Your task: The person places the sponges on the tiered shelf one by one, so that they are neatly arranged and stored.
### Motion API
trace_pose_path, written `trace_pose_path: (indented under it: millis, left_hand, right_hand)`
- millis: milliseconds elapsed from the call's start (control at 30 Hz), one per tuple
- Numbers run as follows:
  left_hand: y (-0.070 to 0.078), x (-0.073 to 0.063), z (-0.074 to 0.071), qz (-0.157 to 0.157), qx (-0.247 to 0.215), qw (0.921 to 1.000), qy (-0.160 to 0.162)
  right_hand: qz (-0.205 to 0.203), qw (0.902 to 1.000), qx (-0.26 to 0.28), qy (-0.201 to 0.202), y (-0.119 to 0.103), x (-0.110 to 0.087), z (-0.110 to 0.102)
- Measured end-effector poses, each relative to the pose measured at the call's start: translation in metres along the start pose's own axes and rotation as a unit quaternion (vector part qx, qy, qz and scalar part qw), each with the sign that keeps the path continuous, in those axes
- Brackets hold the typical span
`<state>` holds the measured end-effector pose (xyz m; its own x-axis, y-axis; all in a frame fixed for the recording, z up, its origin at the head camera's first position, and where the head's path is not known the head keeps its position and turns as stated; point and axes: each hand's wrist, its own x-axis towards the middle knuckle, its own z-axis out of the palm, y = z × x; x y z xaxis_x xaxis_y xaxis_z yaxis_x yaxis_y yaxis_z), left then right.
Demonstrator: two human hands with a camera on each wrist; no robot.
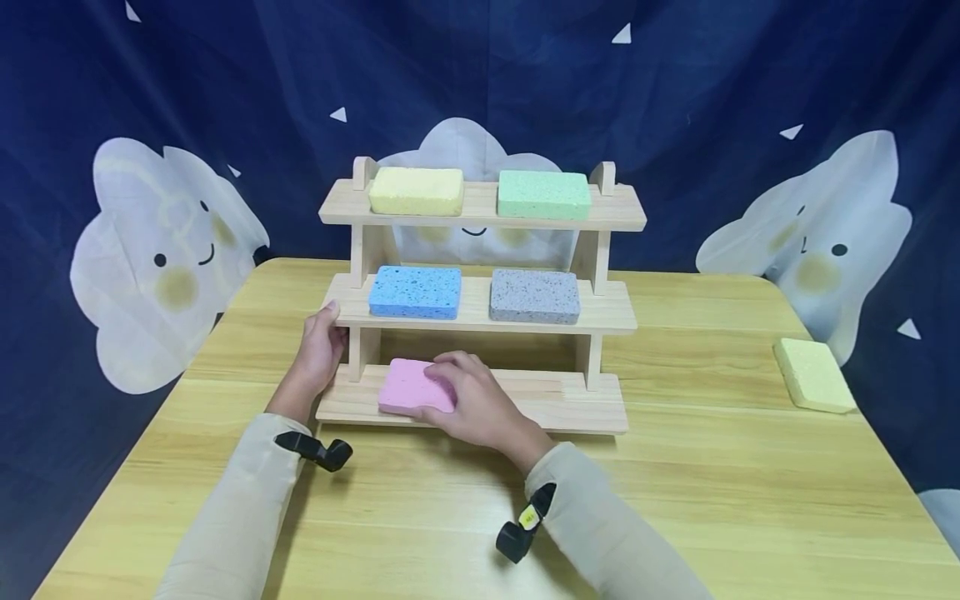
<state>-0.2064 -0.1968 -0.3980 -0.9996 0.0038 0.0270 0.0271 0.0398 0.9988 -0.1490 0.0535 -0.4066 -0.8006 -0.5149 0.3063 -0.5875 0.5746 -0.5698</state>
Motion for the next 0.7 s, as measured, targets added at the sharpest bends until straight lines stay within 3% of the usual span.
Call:
trace_pose_path:
  millis: [400,700]
  left_hand:
    - [-0.001,0.0,-0.001,-0.002,0.001,1.0,0.002]
    - [-0.002,0.001,-0.001,-0.001,-0.004,1.0,-0.002]
  right_hand:
    - [-0.012,0.9998,-0.001,-0.018,-0.008,0.011,0.01]
    - [-0.02,0.9997,-0.007,-0.009,-0.006,0.013,0.015]
